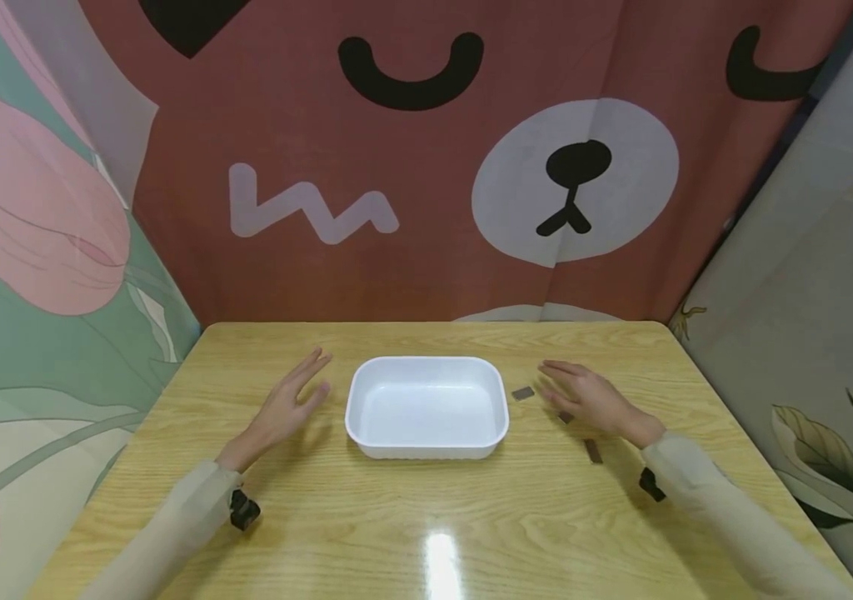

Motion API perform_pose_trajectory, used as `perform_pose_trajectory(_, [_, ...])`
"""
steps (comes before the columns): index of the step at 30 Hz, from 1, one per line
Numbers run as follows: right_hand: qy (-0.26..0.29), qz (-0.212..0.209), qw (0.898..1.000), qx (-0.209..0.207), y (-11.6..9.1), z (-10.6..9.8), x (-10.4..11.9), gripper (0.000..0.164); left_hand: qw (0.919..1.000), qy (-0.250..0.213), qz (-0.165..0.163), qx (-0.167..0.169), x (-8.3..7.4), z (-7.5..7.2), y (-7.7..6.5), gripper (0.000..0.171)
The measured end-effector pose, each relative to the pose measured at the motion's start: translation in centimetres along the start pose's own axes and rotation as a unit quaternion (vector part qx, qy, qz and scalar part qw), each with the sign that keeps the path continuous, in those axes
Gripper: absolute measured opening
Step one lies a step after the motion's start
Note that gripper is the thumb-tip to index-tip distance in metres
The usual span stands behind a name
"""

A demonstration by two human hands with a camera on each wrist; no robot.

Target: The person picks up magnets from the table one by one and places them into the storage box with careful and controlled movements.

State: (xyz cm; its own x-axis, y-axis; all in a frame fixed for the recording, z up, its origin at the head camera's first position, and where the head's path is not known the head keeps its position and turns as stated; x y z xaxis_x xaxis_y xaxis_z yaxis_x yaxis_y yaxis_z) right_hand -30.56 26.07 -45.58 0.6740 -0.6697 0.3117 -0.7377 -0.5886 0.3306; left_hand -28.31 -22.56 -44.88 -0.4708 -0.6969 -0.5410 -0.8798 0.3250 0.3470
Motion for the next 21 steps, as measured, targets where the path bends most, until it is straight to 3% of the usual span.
perform_pose_trajectory(21, [0.011,0.003,0.998,0.060,0.4,1.4,0.2,0.048,0.9969,-0.060,0.032,0.040,-1.6,1.0,-0.6,0.054])
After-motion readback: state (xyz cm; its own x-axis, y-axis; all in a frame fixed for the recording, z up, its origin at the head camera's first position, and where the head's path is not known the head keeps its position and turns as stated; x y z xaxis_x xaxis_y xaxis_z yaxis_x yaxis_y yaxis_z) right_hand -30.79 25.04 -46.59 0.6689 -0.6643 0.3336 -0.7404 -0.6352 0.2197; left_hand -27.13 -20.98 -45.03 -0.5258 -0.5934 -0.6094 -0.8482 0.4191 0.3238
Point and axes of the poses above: each hand's wrist, its own y-axis towards the middle knuckle, its own z-axis out of the palm, x = y × z, the point moved 4 cm from there along y, towards the middle knuckle, and after that the axes turned 4 degrees about y, right-handed, at the moved point
